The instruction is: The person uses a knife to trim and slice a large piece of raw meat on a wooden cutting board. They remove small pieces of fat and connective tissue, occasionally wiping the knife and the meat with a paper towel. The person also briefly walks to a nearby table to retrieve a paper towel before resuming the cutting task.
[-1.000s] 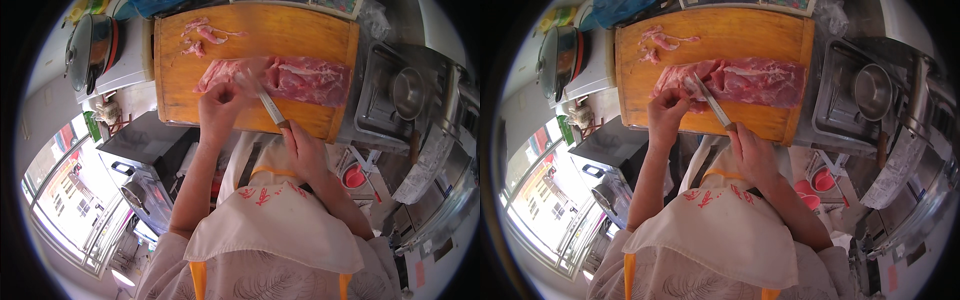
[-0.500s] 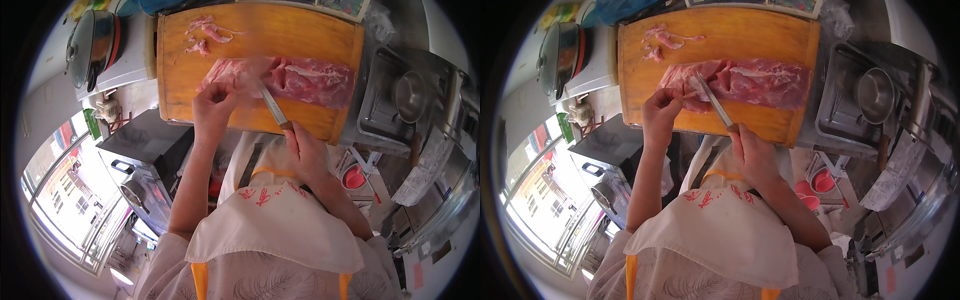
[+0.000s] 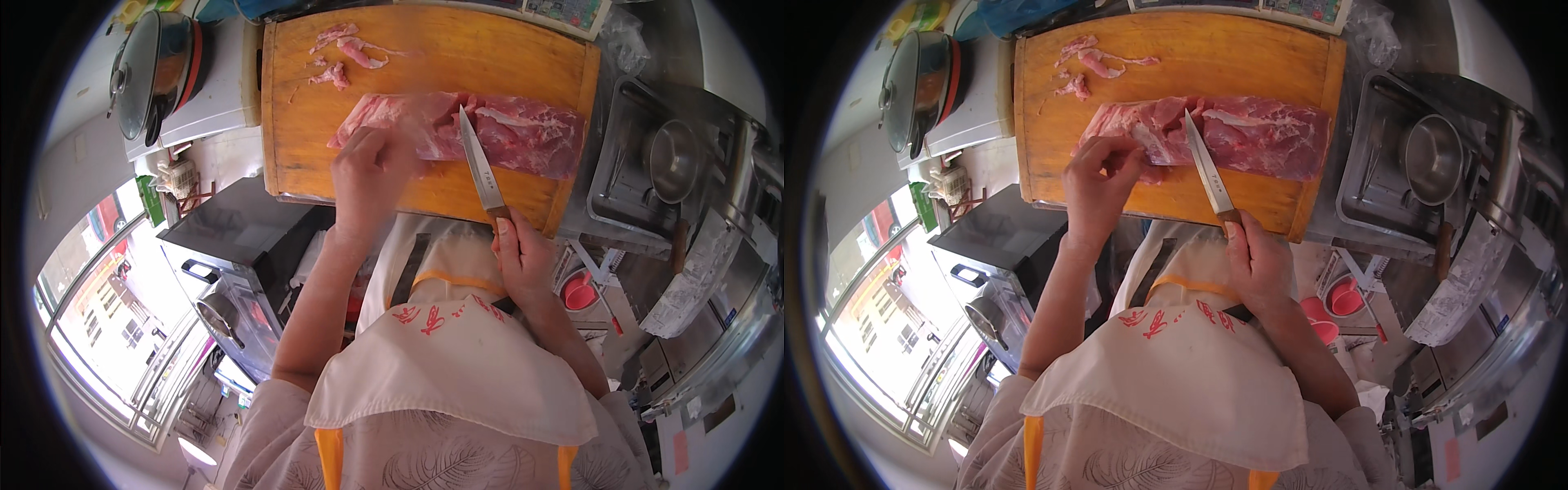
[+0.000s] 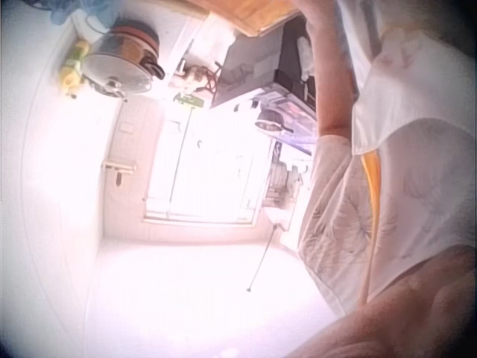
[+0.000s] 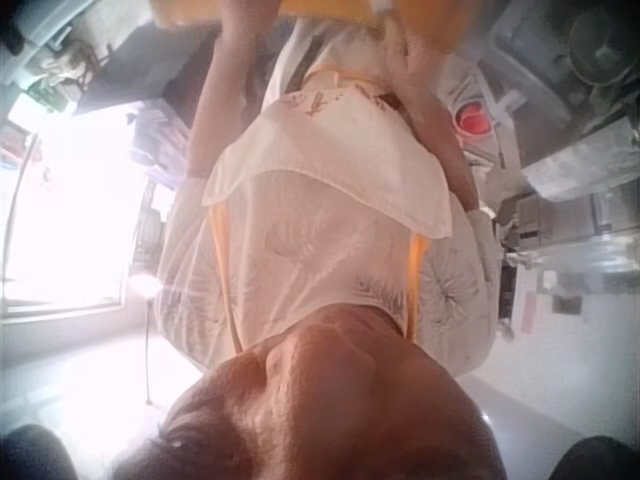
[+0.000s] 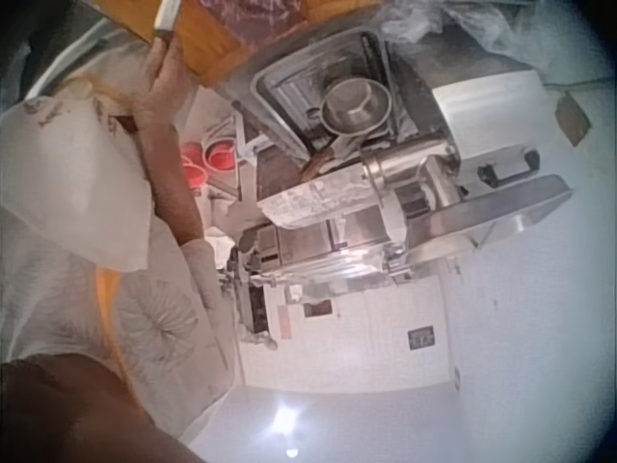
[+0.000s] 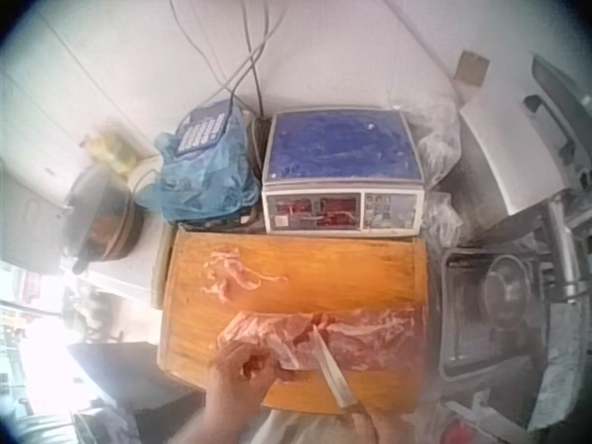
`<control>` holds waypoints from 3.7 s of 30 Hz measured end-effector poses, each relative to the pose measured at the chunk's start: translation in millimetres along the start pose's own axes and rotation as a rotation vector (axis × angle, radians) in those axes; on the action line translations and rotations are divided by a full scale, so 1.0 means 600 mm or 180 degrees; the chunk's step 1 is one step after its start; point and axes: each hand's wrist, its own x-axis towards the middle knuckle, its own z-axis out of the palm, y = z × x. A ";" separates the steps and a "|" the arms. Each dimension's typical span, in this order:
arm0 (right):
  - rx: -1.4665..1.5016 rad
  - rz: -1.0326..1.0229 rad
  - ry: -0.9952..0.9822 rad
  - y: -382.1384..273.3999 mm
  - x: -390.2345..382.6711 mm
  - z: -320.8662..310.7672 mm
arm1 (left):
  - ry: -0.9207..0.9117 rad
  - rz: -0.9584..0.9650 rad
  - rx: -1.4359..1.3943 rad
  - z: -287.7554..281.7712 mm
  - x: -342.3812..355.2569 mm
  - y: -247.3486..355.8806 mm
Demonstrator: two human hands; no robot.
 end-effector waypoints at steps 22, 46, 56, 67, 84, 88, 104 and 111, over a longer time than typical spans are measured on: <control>0.0238 -0.0543 -0.0016 0.015 0.004 0.007 | -0.0095 0.0955 0.0593 0.030 0.049 0.043; 0.0477 -0.0076 -0.0191 0.006 0.003 0.017 | -0.0047 0.0972 0.0777 0.047 0.034 0.036; 0.0466 -0.0193 -0.0233 0.001 0.009 0.010 | -0.0365 0.0934 0.0689 0.034 0.058 0.058; 0.0189 -0.0349 -0.0357 -0.006 0.010 0.025 | -0.0582 0.1339 0.0497 0.012 0.079 0.043; 0.0152 -0.0867 -0.0069 0.005 0.034 0.068 | -0.0775 0.0803 0.0496 0.006 0.071 -0.006; 0.0185 -0.0613 -0.0293 -0.008 0.027 0.066 | -0.0743 0.0500 0.0380 0.003 0.069 -0.011; 0.0222 -0.0502 -0.0036 0.010 0.002 0.065 | -0.0642 0.0466 0.0389 -0.026 0.052 -0.002; 0.0063 -0.0575 0.0058 0.021 -0.009 0.054 | -0.0463 0.1219 0.1380 0.021 0.044 0.023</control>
